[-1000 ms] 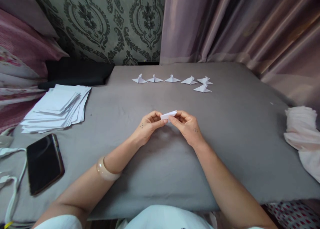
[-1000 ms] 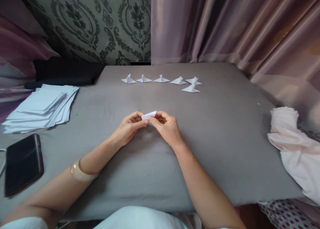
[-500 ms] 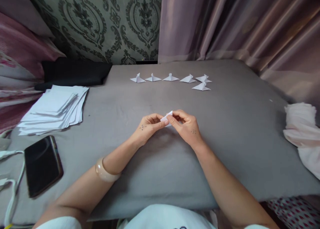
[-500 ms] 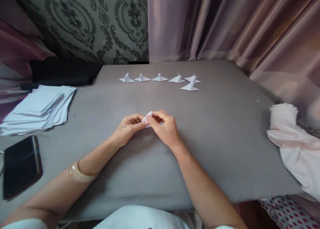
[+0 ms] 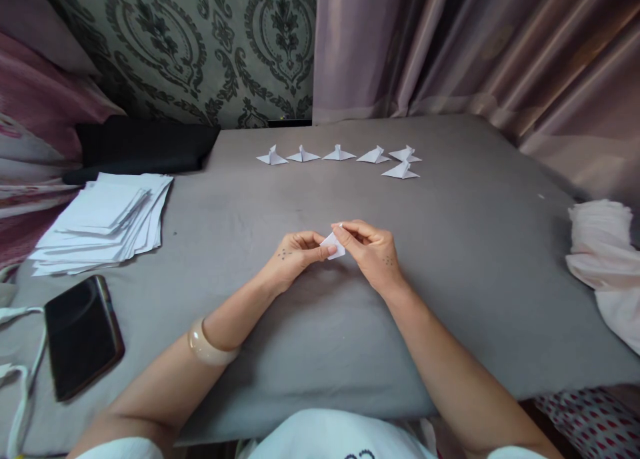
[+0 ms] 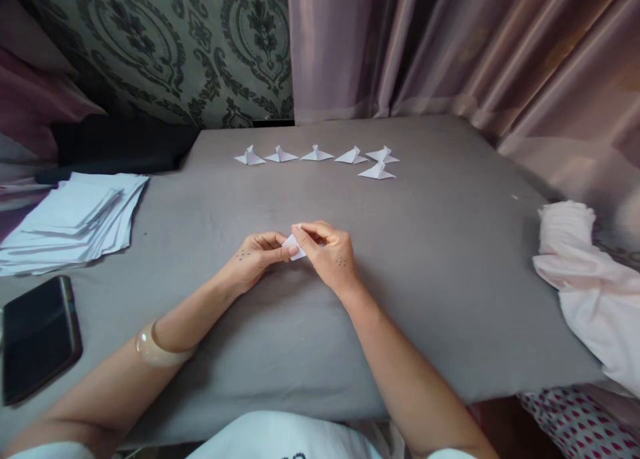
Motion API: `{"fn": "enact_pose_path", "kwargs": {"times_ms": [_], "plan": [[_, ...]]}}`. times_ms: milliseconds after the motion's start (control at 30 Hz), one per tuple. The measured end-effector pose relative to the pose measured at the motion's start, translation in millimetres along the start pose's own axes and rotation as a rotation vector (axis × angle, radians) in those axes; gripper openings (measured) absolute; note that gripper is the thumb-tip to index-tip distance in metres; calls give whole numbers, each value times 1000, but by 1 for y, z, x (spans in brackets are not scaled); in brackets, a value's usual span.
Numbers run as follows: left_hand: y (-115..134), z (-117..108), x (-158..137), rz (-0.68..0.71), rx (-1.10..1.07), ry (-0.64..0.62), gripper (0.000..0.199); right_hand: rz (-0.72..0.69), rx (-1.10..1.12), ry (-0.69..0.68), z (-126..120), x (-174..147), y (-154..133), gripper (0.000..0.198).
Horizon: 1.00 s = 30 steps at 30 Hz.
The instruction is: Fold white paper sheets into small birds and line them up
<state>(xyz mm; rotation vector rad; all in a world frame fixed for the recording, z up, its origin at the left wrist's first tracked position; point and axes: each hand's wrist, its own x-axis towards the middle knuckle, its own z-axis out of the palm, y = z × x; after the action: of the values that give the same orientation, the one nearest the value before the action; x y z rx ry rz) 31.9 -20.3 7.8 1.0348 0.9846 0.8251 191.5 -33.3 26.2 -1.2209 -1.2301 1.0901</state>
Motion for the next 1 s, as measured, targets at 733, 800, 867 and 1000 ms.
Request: {"fn": "enact_pose_path", "kwargs": {"times_ms": [733, 800, 867, 1000], "plan": [[-2, -9, 13, -121, -292, 86, 22, 340, 190, -85, 1, 10, 19, 31], [-1, -10, 14, -117, -299, 63, 33, 369, 223, -66, 1, 11, 18, 31], [1, -10, 15, -131, -329, 38, 50, 393, 253, -57, 0, 12, 18, 32], [4, -11, 15, -145, -366, 18, 62, 408, 257, -40, -1, 14, 18, 31]]}}
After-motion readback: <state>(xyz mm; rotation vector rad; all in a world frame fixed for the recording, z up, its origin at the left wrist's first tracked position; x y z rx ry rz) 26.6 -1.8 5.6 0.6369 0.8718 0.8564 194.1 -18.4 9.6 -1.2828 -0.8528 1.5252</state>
